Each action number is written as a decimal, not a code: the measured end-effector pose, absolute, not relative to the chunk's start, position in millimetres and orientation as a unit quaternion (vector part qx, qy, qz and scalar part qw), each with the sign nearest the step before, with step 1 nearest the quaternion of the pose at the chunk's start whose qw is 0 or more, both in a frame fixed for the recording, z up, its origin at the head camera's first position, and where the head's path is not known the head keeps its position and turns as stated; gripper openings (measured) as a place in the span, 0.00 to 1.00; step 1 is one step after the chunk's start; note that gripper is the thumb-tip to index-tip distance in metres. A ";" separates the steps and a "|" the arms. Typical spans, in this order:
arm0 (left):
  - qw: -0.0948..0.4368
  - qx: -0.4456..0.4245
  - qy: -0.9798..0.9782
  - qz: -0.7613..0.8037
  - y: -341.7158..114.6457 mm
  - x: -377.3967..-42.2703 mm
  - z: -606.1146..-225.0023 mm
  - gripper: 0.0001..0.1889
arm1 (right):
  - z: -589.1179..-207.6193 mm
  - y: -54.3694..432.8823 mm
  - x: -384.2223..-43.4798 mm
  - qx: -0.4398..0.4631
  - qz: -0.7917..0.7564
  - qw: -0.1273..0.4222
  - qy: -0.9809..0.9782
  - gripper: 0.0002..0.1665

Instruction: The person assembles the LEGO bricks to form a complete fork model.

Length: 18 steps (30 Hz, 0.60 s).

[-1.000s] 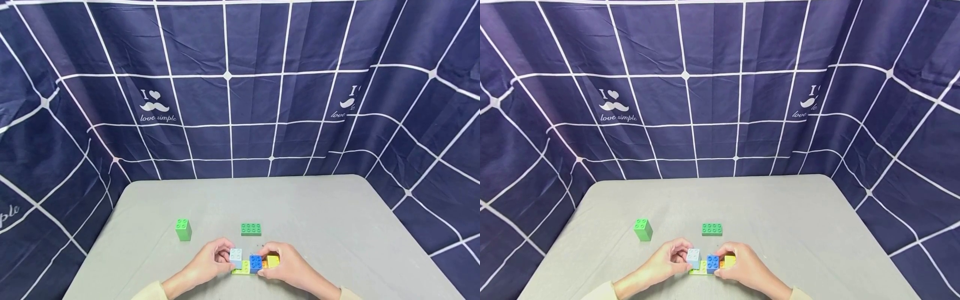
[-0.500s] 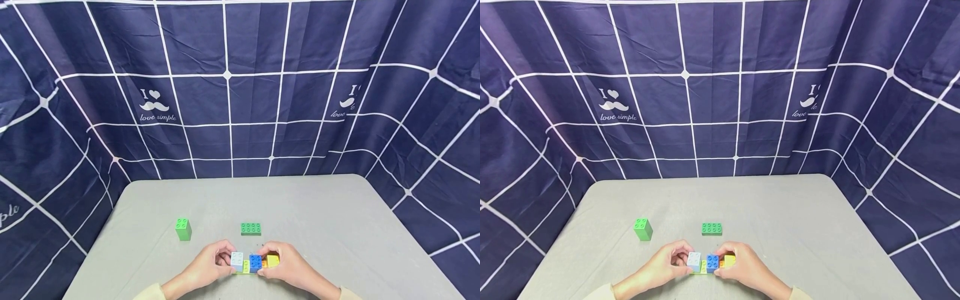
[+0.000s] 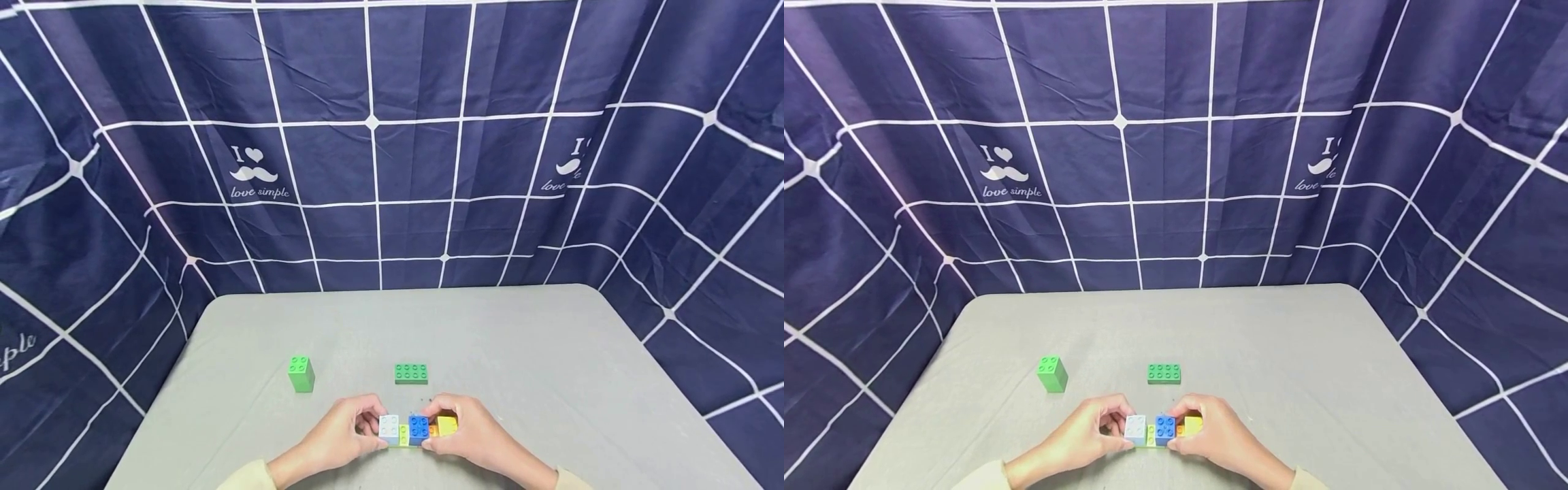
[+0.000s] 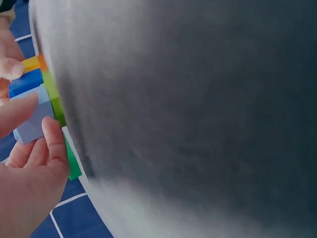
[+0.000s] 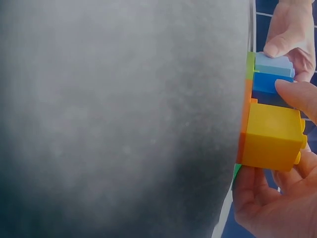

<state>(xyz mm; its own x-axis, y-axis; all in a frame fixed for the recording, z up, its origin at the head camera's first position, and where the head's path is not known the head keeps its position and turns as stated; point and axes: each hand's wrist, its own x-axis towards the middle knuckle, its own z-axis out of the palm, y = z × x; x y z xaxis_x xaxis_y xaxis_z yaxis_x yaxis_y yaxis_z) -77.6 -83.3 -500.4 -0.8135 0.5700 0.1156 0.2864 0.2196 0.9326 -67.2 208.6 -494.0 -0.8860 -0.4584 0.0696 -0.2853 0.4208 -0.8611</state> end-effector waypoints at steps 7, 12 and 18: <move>0.109 0.293 0.785 0.535 -79.7 -78.3 -503.9 0.19 | -493.7 209.3 -68.9 -0.218 -0.490 0.093 0.839 0.18; 0.114 0.291 0.788 0.530 -79.3 -78.7 -505.5 0.19 | -495.0 210.1 -67.9 -0.221 -0.494 0.093 0.836 0.18; 0.103 0.294 0.792 0.525 -82.6 -78.8 -503.3 0.19 | -492.8 209.2 -67.5 -0.222 -0.496 0.095 0.834 0.18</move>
<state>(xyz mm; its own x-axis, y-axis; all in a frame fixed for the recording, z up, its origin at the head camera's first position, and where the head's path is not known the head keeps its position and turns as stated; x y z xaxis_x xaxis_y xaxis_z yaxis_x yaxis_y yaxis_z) -78.8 -82.6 -503.3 -0.8052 0.5749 0.1454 0.3577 0.2753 0.8923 -67.5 209.2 -492.8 -0.8832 -0.4649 0.0614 -0.2761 0.4098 -0.8694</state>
